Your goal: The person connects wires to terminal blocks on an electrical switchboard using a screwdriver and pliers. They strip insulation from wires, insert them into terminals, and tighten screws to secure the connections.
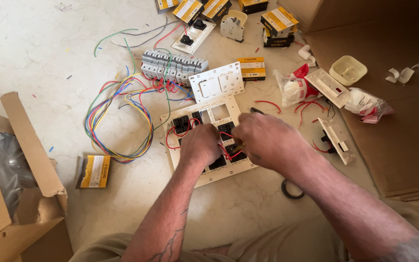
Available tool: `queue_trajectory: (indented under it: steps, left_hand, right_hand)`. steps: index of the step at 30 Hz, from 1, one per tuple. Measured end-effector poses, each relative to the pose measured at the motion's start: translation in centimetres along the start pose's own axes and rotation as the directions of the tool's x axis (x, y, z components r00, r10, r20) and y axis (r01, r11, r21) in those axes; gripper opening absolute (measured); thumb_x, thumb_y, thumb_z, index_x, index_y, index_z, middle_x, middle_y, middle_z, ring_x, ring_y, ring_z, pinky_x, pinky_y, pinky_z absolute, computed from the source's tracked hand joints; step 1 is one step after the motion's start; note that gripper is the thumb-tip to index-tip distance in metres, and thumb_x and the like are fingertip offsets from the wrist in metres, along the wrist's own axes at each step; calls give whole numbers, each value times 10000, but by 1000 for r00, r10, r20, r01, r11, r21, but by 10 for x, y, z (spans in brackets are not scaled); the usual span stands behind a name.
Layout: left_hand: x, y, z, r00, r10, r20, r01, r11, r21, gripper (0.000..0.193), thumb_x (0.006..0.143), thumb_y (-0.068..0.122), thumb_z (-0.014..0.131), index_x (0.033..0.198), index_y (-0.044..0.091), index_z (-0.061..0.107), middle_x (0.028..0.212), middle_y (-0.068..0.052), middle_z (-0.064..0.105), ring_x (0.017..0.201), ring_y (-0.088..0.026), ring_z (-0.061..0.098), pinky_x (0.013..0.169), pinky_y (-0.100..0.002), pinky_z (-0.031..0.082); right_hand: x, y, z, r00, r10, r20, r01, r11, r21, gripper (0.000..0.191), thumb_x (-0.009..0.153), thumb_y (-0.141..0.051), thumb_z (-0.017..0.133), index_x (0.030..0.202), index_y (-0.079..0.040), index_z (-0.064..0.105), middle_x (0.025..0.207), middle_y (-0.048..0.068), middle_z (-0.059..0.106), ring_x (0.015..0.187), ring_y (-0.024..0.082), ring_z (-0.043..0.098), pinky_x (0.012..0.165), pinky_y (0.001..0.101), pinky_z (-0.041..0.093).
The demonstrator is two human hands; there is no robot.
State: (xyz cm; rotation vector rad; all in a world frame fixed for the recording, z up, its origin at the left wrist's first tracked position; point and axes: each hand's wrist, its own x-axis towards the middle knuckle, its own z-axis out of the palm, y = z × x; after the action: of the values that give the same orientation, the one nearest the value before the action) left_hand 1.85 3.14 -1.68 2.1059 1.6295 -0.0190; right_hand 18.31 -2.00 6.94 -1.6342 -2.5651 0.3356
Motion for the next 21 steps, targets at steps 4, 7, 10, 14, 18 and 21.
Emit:
queue_trajectory:
  steps: [4, 7, 10, 14, 18, 21]
  left_hand:
    - [-1, -5, 1, 998, 41, -37, -42, 999, -24, 83, 800, 134, 737, 860, 117, 792, 931, -161, 756, 933, -334, 729, 830, -461, 580]
    - [-2, -6, -3, 998, 53, -29, -54, 998, -32, 103, 784, 173, 765, 869, 120, 789, 925, -144, 761, 920, -333, 726, 807, -472, 578]
    - [-5, -6, -8, 999, 44, 32, -44, 999, 2, 215, 776, 289, 811, 895, 112, 782, 929, -140, 760, 918, -332, 729, 810, -467, 583]
    - [-8, -3, -11, 997, -12, 71, 8, 999, 52, 277, 790, 327, 817, 896, 75, 775, 944, -156, 755, 935, -330, 730, 834, -455, 585]
    - [-8, -4, -8, 998, 5, 67, -10, 997, 79, 205, 749, 196, 788, 908, 68, 759, 974, -147, 755, 958, -326, 726, 839, -463, 581]
    - [-7, -4, -5, 998, 27, 60, -33, 994, 105, 196, 762, 185, 772, 915, 64, 755, 985, -154, 753, 964, -332, 729, 841, -464, 584]
  right_hand:
    - [20, -12, -2, 979, 171, 112, -160, 981, -107, 258, 813, -241, 750, 892, -1, 700, 969, 216, 705, 952, 368, 707, 826, 463, 583]
    - [29, -26, 0, 981, 153, 116, -140, 984, -109, 154, 879, -174, 699, 950, -39, 716, 1001, 207, 721, 951, 369, 728, 814, 465, 596]
    - [20, -30, -1, 983, 100, 156, -85, 991, -101, 160, 815, -114, 719, 961, -49, 719, 1013, 185, 724, 965, 352, 731, 821, 457, 597]
    - [15, -21, -2, 959, 232, 160, -221, 972, -85, 190, 824, -126, 721, 983, -24, 705, 1018, 193, 712, 990, 362, 714, 832, 468, 589]
    - [17, -14, 2, 982, 142, 126, -134, 989, -70, 303, 809, -250, 760, 1001, -22, 707, 1023, 201, 706, 1014, 364, 704, 865, 477, 576]
    - [18, -13, 5, 966, 217, 142, -205, 974, -93, 260, 852, -207, 702, 1021, -9, 693, 1025, 204, 701, 1028, 362, 697, 891, 472, 573]
